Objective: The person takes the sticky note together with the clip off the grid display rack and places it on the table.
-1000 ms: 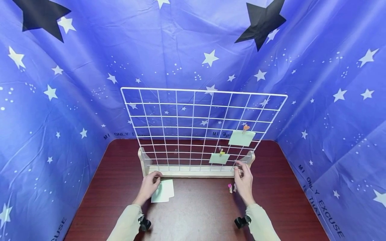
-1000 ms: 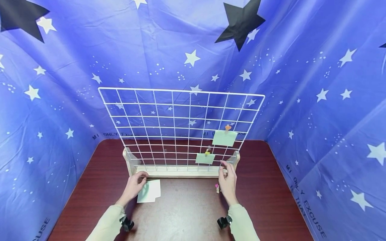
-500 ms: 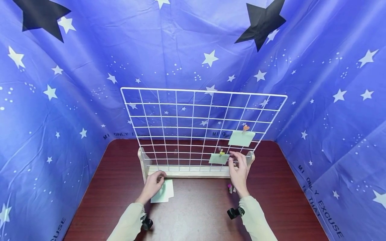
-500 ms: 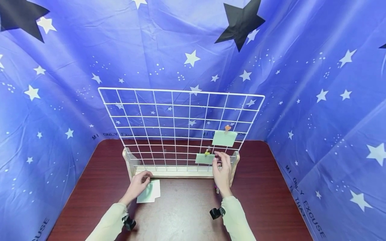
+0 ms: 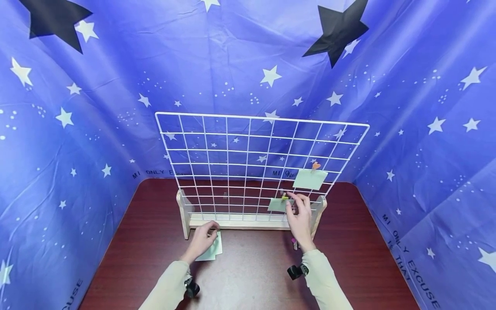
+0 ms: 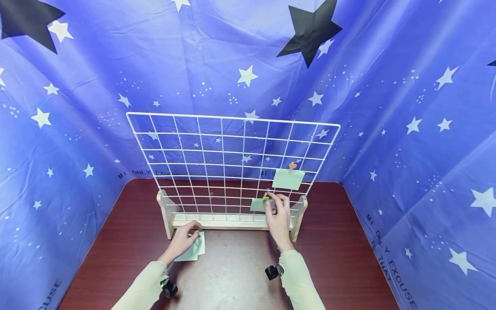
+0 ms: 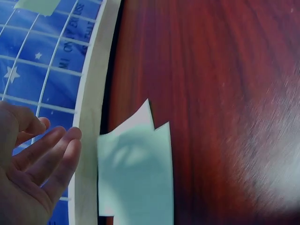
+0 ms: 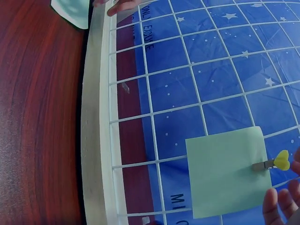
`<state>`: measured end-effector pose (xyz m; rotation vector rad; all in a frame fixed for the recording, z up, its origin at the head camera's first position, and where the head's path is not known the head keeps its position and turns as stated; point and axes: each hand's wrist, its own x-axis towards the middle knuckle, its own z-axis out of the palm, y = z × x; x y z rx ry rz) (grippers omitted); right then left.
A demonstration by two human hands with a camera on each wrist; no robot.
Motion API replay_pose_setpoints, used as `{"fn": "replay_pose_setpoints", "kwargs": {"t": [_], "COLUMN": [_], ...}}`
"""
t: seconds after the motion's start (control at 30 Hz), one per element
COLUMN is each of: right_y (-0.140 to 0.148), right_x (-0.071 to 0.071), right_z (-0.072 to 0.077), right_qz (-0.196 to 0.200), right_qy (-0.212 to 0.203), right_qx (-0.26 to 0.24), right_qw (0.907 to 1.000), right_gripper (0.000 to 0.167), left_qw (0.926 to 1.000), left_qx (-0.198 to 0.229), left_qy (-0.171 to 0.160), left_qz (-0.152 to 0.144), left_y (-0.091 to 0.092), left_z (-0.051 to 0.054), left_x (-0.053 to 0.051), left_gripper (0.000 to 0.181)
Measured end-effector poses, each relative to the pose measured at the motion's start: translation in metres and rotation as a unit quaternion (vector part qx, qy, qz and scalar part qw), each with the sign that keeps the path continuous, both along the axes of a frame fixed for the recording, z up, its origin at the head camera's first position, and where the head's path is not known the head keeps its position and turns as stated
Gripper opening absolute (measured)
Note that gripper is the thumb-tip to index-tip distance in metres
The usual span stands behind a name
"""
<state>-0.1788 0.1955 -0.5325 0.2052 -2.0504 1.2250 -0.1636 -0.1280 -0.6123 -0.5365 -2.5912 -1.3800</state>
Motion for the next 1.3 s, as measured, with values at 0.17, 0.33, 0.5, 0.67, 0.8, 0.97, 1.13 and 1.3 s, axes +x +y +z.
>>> {"fn": "replay_pose_setpoints", "kwargs": {"t": [0.17, 0.33, 0.5, 0.67, 0.8, 0.97, 1.13, 1.3], "right_y": [-0.006, -0.007, -0.006, -0.005, -0.003, -0.002, -0.001, 0.001], "right_x": [-0.001, -0.004, -0.005, -0.003, -0.003, -0.003, -0.002, -0.001], "right_z": [0.004, 0.003, 0.002, 0.005, 0.006, 0.006, 0.007, 0.008], "right_qz": [-0.011, -0.028, -0.023, -0.013, -0.007, -0.003, 0.002, 0.01], "right_qy": [-0.018, -0.026, -0.027, -0.023, -0.025, -0.021, -0.022, -0.021], "right_qx": [0.019, 0.049, 0.043, 0.043, 0.042, 0.04, 0.037, 0.036], "right_qw": [0.9996, 0.9981, 0.9984, 0.9987, 0.9988, 0.999, 0.9991, 0.9991], "right_gripper": [0.031, 0.033, 0.031, 0.03, 0.029, 0.027, 0.027, 0.028], "left_qw": [0.9996, 0.9992, 0.9984, 0.9977, 0.9974, 0.9965, 0.9956, 0.9948], "left_qx": [-0.002, -0.005, -0.019, -0.032, -0.035, -0.032, -0.029, -0.029], "left_qy": [0.0, -0.001, 0.019, 0.013, -0.005, -0.007, -0.006, -0.001], "left_qz": [-0.029, -0.041, -0.051, -0.059, -0.063, -0.077, -0.089, -0.098], "left_y": [0.008, 0.015, 0.017, 0.019, 0.023, 0.029, 0.034, 0.041], "left_z": [-0.002, -0.002, -0.002, 0.0, 0.003, 0.008, 0.013, 0.019], "left_x": [0.006, 0.006, -0.001, -0.006, -0.01, -0.016, -0.022, -0.027], "left_gripper": [0.017, 0.016, 0.016, 0.015, 0.015, 0.017, 0.017, 0.017]}}
